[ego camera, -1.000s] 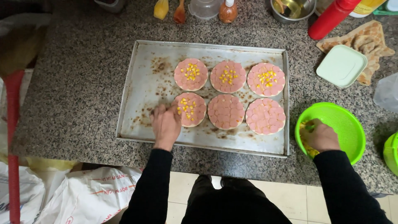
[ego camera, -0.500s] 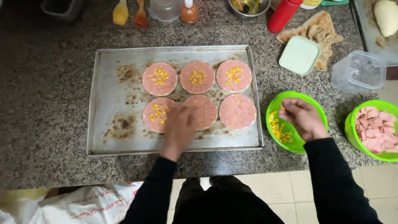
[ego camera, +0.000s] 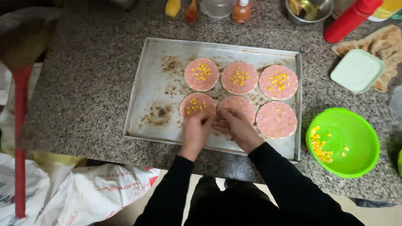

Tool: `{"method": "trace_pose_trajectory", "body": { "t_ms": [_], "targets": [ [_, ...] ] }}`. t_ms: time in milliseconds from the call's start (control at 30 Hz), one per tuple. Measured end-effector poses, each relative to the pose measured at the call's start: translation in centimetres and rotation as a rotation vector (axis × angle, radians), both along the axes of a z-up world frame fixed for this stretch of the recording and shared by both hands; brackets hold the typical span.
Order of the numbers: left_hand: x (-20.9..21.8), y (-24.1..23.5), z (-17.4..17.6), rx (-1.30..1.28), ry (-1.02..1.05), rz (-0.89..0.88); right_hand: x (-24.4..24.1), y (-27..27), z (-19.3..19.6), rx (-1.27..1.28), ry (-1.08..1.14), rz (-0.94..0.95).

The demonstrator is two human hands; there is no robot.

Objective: The person prepares a baking tray with round dough bases topped with ham slices. They use a piping bag to apply a yellow sauce onto the ham, then sprinkle corn kernels over each base.

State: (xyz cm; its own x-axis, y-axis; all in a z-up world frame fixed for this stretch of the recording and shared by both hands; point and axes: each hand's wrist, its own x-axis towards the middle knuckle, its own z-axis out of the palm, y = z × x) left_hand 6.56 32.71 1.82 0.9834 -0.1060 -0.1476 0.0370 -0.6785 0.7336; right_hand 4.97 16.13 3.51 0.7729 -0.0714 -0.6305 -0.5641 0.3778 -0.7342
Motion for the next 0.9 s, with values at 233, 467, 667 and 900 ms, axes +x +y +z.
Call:
{"method": "trace_pose_trajectory", "body": {
  "t_ms": [233, 467, 667, 900],
  "targets": [
    [2.4, 6.5, 0.8, 0.23, 0.126, 0.063, 1.5, 0.3, 1.3, -0.056, -0.002, 0.077],
    [5.2, 3.0, -2.1, 0.421, 0.046, -0.153, 0.8, -2.3, -1.0, -0.083, 0.046, 0.051],
    [6.2, 5.1, -3.6, 0.371, 0.01, -0.118, 0.1, -4.0, 1.8, -0.151, 0.027, -0.025],
    [5.3, -0.6, 0.3, 0.021, -0.167, -0.192, -3.5, -13.4, 1.9, -0.294, -0.071, -0.184]
  ]
}}
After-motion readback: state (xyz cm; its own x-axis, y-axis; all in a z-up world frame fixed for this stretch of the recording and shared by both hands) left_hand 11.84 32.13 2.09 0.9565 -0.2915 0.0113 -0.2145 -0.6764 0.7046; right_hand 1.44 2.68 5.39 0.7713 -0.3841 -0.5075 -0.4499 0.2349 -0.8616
